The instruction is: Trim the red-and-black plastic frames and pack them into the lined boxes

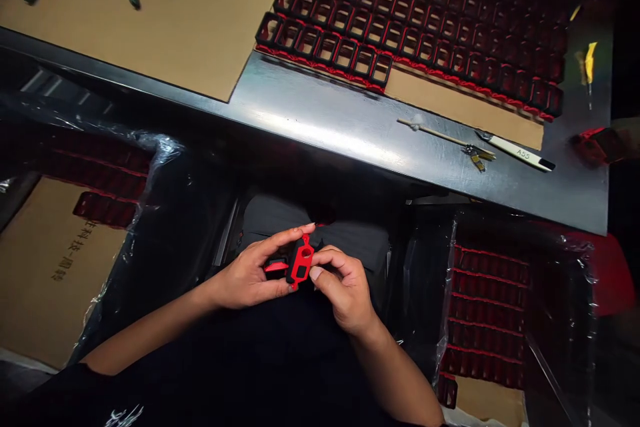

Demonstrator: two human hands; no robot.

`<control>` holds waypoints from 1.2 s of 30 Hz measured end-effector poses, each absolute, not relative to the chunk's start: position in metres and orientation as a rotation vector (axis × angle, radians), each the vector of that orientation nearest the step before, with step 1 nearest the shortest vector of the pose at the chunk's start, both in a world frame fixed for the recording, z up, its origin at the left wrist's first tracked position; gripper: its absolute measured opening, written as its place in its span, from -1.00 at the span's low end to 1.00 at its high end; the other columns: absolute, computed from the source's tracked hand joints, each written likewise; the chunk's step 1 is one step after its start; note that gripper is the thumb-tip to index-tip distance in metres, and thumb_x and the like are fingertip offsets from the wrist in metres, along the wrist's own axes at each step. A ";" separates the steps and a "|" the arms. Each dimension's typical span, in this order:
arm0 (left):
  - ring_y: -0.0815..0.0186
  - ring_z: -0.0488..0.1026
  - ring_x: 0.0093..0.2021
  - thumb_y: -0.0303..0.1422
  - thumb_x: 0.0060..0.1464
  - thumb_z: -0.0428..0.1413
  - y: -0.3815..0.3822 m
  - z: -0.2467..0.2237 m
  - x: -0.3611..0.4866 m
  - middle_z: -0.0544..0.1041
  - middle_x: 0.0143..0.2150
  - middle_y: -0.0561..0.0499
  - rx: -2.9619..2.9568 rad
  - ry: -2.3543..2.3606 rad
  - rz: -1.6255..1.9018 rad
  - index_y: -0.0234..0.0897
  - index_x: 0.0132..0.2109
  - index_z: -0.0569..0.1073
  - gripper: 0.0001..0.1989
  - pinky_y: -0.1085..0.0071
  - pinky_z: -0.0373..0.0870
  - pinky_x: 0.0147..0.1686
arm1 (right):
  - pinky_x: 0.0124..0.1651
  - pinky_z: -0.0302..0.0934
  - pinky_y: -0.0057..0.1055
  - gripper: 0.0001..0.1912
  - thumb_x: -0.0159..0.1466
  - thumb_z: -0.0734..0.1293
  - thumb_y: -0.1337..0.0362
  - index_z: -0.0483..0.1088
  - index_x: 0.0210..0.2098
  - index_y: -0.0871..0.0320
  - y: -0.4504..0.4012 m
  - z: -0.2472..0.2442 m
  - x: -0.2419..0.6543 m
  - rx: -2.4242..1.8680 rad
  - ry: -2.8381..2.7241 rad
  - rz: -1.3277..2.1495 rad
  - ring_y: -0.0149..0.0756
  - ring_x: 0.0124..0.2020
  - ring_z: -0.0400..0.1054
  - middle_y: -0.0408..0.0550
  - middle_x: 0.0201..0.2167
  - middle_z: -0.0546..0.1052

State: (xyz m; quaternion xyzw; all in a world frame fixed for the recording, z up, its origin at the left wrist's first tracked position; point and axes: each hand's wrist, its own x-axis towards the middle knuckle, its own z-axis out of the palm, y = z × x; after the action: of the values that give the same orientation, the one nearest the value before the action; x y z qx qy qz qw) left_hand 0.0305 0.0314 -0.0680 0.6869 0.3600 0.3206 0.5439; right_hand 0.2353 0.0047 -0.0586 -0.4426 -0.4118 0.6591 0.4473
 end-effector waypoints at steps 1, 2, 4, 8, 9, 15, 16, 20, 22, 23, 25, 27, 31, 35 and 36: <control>0.10 0.43 0.31 -0.38 0.13 0.30 0.032 -0.069 0.030 0.32 0.42 -0.19 1.629 0.845 0.766 -0.08 0.41 0.19 -0.22 0.10 0.41 0.29 | -0.37 0.24 -0.42 -0.89 0.28 0.38 0.28 0.59 -0.26 0.05 0.005 -0.058 0.235 -1.102 -1.037 1.622 -0.40 -0.48 0.27 -0.17 -0.44 0.46; 0.10 0.42 0.31 -0.38 0.13 0.30 0.032 -0.071 0.030 0.31 0.42 -0.19 1.633 0.835 0.777 -0.07 0.42 0.18 -0.22 0.09 0.40 0.29 | -0.37 0.24 -0.41 -0.89 0.28 0.38 0.27 0.59 -0.27 0.05 0.005 -0.058 0.235 -1.108 -1.049 1.616 -0.40 -0.49 0.27 -0.17 -0.44 0.46; 0.10 0.39 0.34 -0.41 0.14 0.29 0.032 -0.073 0.030 0.31 0.42 -0.17 1.655 0.809 0.814 -0.04 0.42 0.17 -0.21 0.08 0.39 0.30 | -0.38 0.24 -0.41 -0.90 0.27 0.38 0.26 0.58 -0.28 0.06 0.006 -0.057 0.235 -1.116 -1.053 1.617 -0.39 -0.49 0.27 -0.16 -0.44 0.47; 0.09 0.35 0.37 -0.45 0.15 0.27 0.035 -0.076 0.030 0.31 0.42 -0.18 1.741 0.762 0.891 0.00 0.43 0.13 -0.20 0.08 0.40 0.29 | -0.38 0.24 -0.41 -0.91 0.26 0.39 0.28 0.58 -0.29 0.07 0.007 -0.056 0.234 -1.095 -1.023 1.640 -0.39 -0.49 0.28 -0.16 -0.44 0.47; 0.10 0.35 0.37 -0.46 0.15 0.27 0.035 -0.076 0.030 0.31 0.42 -0.18 1.761 0.757 0.904 0.01 0.44 0.13 -0.19 0.08 0.41 0.29 | -0.38 0.24 -0.41 -0.92 0.26 0.39 0.28 0.57 -0.29 0.07 0.007 -0.056 0.234 -1.090 -1.017 1.645 -0.39 -0.49 0.28 -0.16 -0.44 0.47; 0.09 0.37 0.35 -0.48 0.13 0.27 0.037 -0.072 0.029 0.32 0.41 -0.18 1.796 0.766 0.891 -0.02 0.44 0.13 -0.18 0.08 0.42 0.28 | -0.41 0.27 -0.40 -0.91 0.22 0.40 0.24 0.56 -0.32 0.08 0.007 -0.057 0.235 -1.127 -0.966 1.689 -0.38 -0.51 0.30 -0.14 -0.44 0.50; 0.08 0.38 0.35 -0.46 0.12 0.28 0.037 -0.071 0.029 0.34 0.40 -0.18 1.794 0.785 0.864 -0.04 0.44 0.14 -0.18 0.08 0.41 0.29 | -0.42 0.27 -0.40 -0.91 0.21 0.40 0.24 0.56 -0.32 0.09 0.008 -0.057 0.234 -1.128 -0.943 1.703 -0.38 -0.52 0.30 -0.14 -0.44 0.51; 0.04 0.38 0.34 -0.39 0.07 0.31 0.035 -0.063 0.026 0.41 0.35 -0.19 1.819 0.884 0.741 -0.13 0.42 0.19 -0.18 0.07 0.38 0.31 | -0.49 0.24 -0.43 -0.85 0.15 0.43 0.21 0.55 -0.30 0.12 0.010 -0.055 0.232 -1.117 -0.776 1.819 -0.40 -0.58 0.28 -0.15 -0.52 0.51; 0.04 0.41 0.32 -0.38 0.07 0.30 0.034 -0.058 0.025 0.43 0.33 -0.20 1.838 0.905 0.701 -0.17 0.42 0.21 -0.19 0.09 0.40 0.29 | -0.53 0.22 -0.46 -0.80 0.13 0.43 0.18 0.54 -0.27 0.13 0.012 -0.053 0.231 -1.091 -0.678 1.890 -0.40 -0.60 0.27 -0.15 -0.55 0.50; 0.04 0.42 0.30 -0.38 0.07 0.29 0.034 -0.056 0.025 0.44 0.32 -0.21 1.839 0.909 0.679 -0.19 0.41 0.22 -0.21 0.10 0.42 0.28 | -0.55 0.21 -0.47 -0.78 0.13 0.44 0.16 0.54 -0.28 0.14 0.013 -0.053 0.231 -1.080 -0.642 1.919 -0.40 -0.60 0.28 -0.14 -0.56 0.50; 0.05 0.43 0.29 -0.37 0.07 0.28 0.036 -0.052 0.024 0.45 0.31 -0.20 1.832 0.909 0.640 -0.20 0.40 0.24 -0.24 0.11 0.42 0.27 | -0.57 0.23 -0.46 -0.75 0.12 0.45 0.11 0.53 -0.29 0.14 0.014 -0.052 0.230 -1.078 -0.603 1.953 -0.38 -0.60 0.31 -0.12 -0.55 0.51; 0.05 0.42 0.30 -0.37 0.08 0.27 0.038 -0.050 0.023 0.43 0.32 -0.19 1.826 0.897 0.606 -0.18 0.39 0.26 -0.26 0.13 0.42 0.28 | -0.56 0.26 -0.45 -0.71 0.09 0.48 0.07 0.53 -0.31 0.14 0.013 -0.053 0.230 -1.091 -0.594 1.965 -0.36 -0.59 0.34 -0.10 -0.54 0.53; 0.06 0.39 0.33 -0.41 0.09 0.25 0.044 -0.050 0.020 0.43 0.33 -0.16 1.834 0.827 0.577 -0.15 0.39 0.26 -0.27 0.14 0.39 0.30 | -0.54 0.31 -0.47 -0.67 0.05 0.56 0.07 0.52 -0.32 0.13 0.010 -0.057 0.229 -1.118 -0.625 1.959 -0.38 -0.57 0.37 -0.13 -0.52 0.54; 0.05 0.40 0.32 -0.45 0.04 0.26 0.047 -0.053 0.020 0.42 0.34 -0.15 1.810 0.814 0.571 -0.12 0.39 0.27 -0.24 0.13 0.38 0.30 | -0.53 0.33 -0.50 -0.69 0.09 0.57 0.07 0.51 -0.37 0.13 0.007 -0.061 0.229 -1.177 -0.733 1.861 -0.41 -0.58 0.37 -0.16 -0.53 0.55; 0.06 0.46 0.27 -0.44 0.03 0.27 0.047 -0.054 0.020 0.43 0.33 -0.16 1.787 0.837 0.565 -0.13 0.39 0.27 -0.23 0.15 0.42 0.26 | -0.51 0.34 -0.49 -0.70 0.11 0.57 0.06 0.51 -0.38 0.13 0.007 -0.061 0.230 -1.186 -0.769 1.818 -0.41 -0.58 0.37 -0.16 -0.53 0.56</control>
State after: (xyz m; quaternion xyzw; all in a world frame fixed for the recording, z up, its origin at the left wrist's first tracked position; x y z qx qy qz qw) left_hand 0.0200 0.0471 -0.0541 0.7446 0.3487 0.2354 0.5182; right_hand 0.2295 0.0071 -0.0606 -0.4705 -0.3050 0.7210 0.4072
